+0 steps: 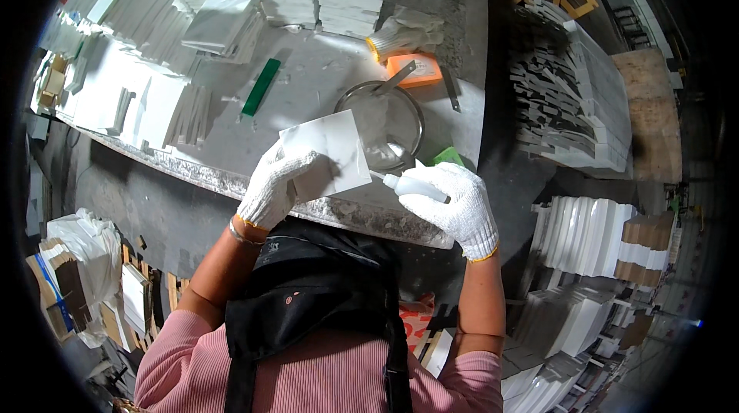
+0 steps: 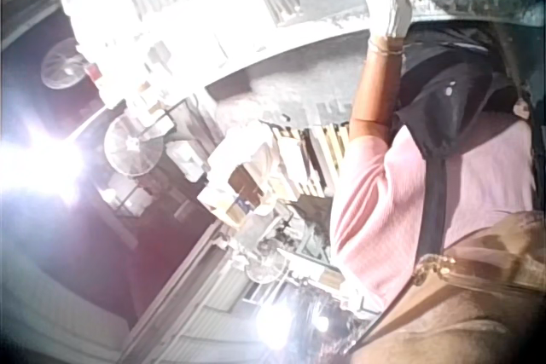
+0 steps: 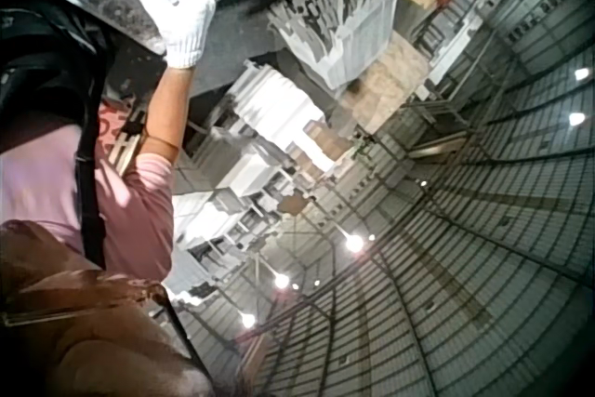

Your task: The person repeatedly picks up white rectangular ceramic tiles, applies a white paste to the edges with a small spatula, and smooths the edges with a green sponge. The person then stacks the finished tiles on the table.

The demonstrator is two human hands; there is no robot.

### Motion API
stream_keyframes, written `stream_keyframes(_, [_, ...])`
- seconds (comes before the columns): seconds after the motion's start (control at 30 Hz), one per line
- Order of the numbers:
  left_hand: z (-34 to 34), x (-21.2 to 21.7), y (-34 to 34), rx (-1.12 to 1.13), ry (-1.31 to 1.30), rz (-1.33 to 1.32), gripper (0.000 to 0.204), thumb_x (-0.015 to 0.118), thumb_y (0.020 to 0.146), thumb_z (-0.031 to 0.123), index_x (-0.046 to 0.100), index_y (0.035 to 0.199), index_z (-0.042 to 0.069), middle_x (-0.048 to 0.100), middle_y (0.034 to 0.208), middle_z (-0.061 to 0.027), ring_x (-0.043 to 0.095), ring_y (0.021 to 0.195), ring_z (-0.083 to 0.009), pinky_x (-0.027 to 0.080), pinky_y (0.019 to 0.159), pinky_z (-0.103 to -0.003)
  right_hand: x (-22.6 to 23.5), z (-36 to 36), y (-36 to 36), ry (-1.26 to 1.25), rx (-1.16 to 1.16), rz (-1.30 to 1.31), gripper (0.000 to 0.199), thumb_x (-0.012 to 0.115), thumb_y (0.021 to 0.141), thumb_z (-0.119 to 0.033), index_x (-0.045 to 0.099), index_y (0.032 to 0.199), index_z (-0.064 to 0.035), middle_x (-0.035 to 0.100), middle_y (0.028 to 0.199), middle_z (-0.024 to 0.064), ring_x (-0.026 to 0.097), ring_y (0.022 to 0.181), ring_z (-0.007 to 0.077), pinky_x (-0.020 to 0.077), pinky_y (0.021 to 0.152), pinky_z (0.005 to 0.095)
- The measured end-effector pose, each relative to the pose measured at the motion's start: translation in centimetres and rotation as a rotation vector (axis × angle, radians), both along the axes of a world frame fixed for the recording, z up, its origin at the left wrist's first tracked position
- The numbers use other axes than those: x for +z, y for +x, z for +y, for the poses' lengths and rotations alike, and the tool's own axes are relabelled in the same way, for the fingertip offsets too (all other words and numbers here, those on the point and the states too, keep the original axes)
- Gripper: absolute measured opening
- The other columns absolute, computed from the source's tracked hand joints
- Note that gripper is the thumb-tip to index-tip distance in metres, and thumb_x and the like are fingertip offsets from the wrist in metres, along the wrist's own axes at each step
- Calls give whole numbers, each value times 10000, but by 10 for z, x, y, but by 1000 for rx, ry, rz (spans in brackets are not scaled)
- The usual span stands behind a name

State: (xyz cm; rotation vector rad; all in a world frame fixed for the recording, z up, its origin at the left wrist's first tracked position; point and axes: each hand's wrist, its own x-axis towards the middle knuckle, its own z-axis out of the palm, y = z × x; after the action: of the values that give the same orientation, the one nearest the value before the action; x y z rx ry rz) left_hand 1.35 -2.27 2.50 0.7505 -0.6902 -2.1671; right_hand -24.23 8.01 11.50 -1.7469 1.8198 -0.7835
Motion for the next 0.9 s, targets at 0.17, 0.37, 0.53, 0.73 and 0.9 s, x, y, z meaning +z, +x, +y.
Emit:
stream_keyframes(0.17, [-1, -1, 0, 3, -3, 15, 453, 625, 906, 105, 486, 1308, -52, 675, 1085, -193, 702, 994, -328, 579, 899, -425, 1, -2, 1, -24, 25, 11, 303, 843, 694, -148, 762, 966, -43, 696, 820, 99, 661, 715, 213, 511, 664, 322])
stream_keyframes(0.37, [-2, 0, 1, -4, 8, -2, 429, 636, 903, 102, 510, 1282, -56, 675, 1080, -192, 707, 976, -328, 578, 899, -430, 0, -4, 1, -35, 41, 32, 306, 843, 693, -147, 761, 968, -42, 701, 830, 106, 666, 723, 218, 517, 671, 321])
stream_keyframes(0.53, [-2, 2, 1, -7, 11, 14, 431, 631, 907, 110, 506, 1283, -59, 674, 1076, -190, 703, 984, -326, 574, 902, -425, -2, -3, -1, -44, 50, 59, 291, 839, 715, -222, 759, 952, -72, 726, 880, 111, 664, 753, 287, 532, 692, 363])
stream_keyframes(0.73, [-2, 6, 2, -17, -1, 11, 436, 622, 911, 121, 499, 1289, -57, 670, 1077, -191, 702, 986, -322, 571, 897, -417, -3, -4, -1, -30, 47, 61, 293, 839, 715, -215, 760, 956, -68, 720, 871, 119, 662, 739, 281, 532, 681, 359])
stream_keyframes(0.9, [-1, 6, 1, -13, -1, 10, 452, 620, 906, 127, 494, 1301, -53, 666, 1083, -185, 700, 985, -319, 567, 898, -421, 2, -4, 2, -2, 11, 15, 298, 836, 714, -179, 761, 971, -49, 714, 862, 115, 666, 736, 241, 527, 677, 335])
